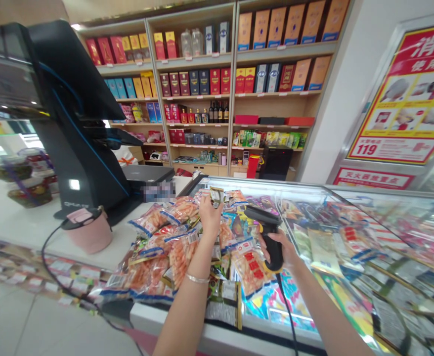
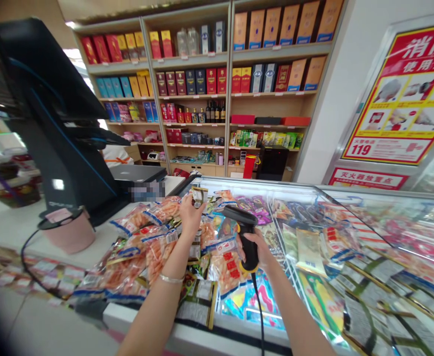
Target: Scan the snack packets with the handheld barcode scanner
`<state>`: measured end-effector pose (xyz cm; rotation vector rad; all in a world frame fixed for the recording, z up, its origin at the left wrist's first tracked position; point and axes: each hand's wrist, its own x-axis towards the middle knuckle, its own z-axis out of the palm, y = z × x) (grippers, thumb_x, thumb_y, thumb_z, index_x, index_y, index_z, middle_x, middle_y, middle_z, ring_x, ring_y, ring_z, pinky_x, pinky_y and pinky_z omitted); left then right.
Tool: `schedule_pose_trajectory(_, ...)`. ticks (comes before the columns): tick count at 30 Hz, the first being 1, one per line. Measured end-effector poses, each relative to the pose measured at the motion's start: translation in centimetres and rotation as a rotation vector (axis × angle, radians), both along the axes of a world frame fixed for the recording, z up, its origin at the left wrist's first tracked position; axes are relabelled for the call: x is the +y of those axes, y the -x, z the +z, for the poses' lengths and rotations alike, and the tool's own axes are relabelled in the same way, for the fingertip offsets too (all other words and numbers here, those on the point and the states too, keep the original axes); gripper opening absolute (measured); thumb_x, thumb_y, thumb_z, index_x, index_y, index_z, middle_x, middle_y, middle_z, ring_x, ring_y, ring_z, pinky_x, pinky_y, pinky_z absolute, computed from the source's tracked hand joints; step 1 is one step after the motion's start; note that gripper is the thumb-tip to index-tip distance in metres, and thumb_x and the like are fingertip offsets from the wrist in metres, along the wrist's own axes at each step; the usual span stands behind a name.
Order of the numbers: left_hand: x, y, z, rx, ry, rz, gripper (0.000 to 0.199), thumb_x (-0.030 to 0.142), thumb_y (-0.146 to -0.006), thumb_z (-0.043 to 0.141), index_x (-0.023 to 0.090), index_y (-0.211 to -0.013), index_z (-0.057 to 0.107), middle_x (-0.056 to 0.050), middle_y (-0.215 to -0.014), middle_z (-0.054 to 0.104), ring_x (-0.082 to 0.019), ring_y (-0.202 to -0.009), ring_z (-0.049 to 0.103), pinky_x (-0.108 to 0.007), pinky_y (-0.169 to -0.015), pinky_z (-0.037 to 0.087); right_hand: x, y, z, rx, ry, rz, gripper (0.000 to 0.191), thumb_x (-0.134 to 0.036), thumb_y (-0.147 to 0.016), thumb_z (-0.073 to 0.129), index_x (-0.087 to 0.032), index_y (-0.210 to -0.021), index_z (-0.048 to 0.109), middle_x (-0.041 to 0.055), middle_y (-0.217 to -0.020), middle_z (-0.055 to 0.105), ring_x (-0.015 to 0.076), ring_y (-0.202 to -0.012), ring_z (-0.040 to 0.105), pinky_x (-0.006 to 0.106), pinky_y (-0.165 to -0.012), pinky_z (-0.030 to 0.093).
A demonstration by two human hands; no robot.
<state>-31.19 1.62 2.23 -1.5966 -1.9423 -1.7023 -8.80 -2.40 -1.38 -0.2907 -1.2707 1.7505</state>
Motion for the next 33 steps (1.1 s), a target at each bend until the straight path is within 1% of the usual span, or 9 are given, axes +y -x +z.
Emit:
schedule_pose_trajectory(4,0.2,0.2,-0.2,0.007,-0.026,0.002,0.021,0.019,-0.071,0.068,0.018,-0.089,0.057,-0.004,-0.088,0.056,-0.020,-0.084,0.056,-0.030,-0.075,0.044,0.1,-0.1,0.2,0.000,0.009,-0.043,0.025,-0.035,-0.077,0.058,-0.017,-0.094,0.054,-0.0019,-0.062,0.054,0.0092,-0.035,0.047,0.019,-0.030,0.038)
schedule_pose_trajectory(8,0.0,-0.2,-0.2,0.006,-0.031,-0.005,0.021,0.019,-0.072,0.067,0.018,-0.090,0.057,-0.005,-0.088,0.056,-0.022,-0.086,0.056,-0.032,-0.076,0.045,-0.9,-0.7,1.7,0.049,-0.030,-0.134,0.023,-0.037,-0.076,0.058,-0.019,-0.089,0.053,-0.0023,-0.060,0.052,0.0090,-0.034,0.045,0.020,-0.029,0.036)
schedule_pose_trajectory(13,-1.2,-2.0,1.4,0.059,-0.114,-0.107,0.019,0.021,-0.075,0.066,0.018,-0.091,0.056,-0.005,-0.090,0.056,-0.021,-0.088,0.055,-0.032,-0.079,0.045,-4.0,-5.1,4.7,0.078,-0.093,-0.265,0.025,-0.039,-0.074,0.055,-0.020,-0.090,0.054,-0.0028,-0.060,0.049,0.0098,-0.035,0.043,0.021,-0.030,0.036)
schedule_pose_trajectory(17,-2.5,-5.9,3.8,0.112,-0.140,-0.227,0.016,0.022,-0.076,0.065,0.018,-0.090,0.057,-0.004,-0.086,0.054,-0.020,-0.084,0.055,-0.031,-0.075,0.045,-6.4,-11.1,6.7,0.056,-0.114,-0.447,0.028,-0.038,-0.072,0.056,-0.021,-0.095,0.056,-0.0030,-0.060,0.049,0.0100,-0.036,0.043,0.021,-0.031,0.035)
schedule_pose_trajectory(22,-4.8,-14.8,5.6,0.176,-0.158,-0.454,0.024,0.017,-0.078,0.063,0.018,-0.101,0.057,-0.004,-0.090,0.053,-0.020,-0.091,0.054,-0.031,-0.081,0.045,-8.8,-17.9,8.0,0.042,-0.102,-0.704,0.025,-0.039,-0.067,0.057,-0.021,-0.084,0.054,-0.0029,-0.061,0.047,0.0097,-0.040,0.042,0.021,-0.035,0.036)
schedule_pose_trajectory(25,-6.7,-20.9,4.7,0.135,-0.129,-0.579,0.025,0.016,-0.078,0.062,0.019,-0.103,0.057,-0.005,-0.094,0.053,-0.020,-0.095,0.053,-0.032,-0.084,0.045,-9.8,-21.2,7.6,0.022,-0.080,-0.853,0.027,-0.041,-0.064,0.057,-0.021,-0.080,0.051,-0.0035,-0.060,0.046,0.0094,-0.040,0.042,0.022,-0.036,0.036)
schedule_pose_trajectory(28,-8.3,-26.3,2.3,0.062,-0.077,-0.711,0.023,0.018,-0.078,0.063,0.018,-0.101,0.057,-0.006,-0.098,0.052,-0.020,-0.098,0.053,-0.033,-0.087,0.046,-10.8,-24.4,5.9,0.005,-0.034,-1.002,0.029,-0.044,-0.060,0.058,-0.021,-0.075,0.048,-0.0036,-0.060,0.046,0.0095,-0.041,0.042,0.023,-0.037,0.037)
schedule_pose_trajectory(30,-9.0,-29.2,0.3,0.055,-0.011,-0.810,0.025,0.021,-0.078,0.064,0.018,-0.102,0.057,-0.007,-0.101,0.052,-0.020,-0.099,0.053,-0.032,-0.087,0.046,-11.4,-26.5,4.3,0.002,0.020,-1.083,0.030,-0.044,-0.057,0.059,-0.021,-0.072,0.047,-0.0034,-0.060,0.047,0.0097,-0.042,0.042,0.024,-0.037,0.038)
schedule_pose_trajectory(33,-9.5,-31.7,-2.6,0.168,0.133,-0.905,0.048,0.028,-0.076,0.067,0.017,-0.120,0.051,-0.011,-0.114,0.052,-0.024,-0.107,0.053,-0.035,-0.090,0.047,-12.3,-29.4,1.7,0.052,0.137,-1.175,0.031,-0.040,-0.053,0.058,-0.022,-0.078,0.051,-0.0037,-0.059,0.047,0.0104,-0.043,0.042,0.024,-0.036,0.038)
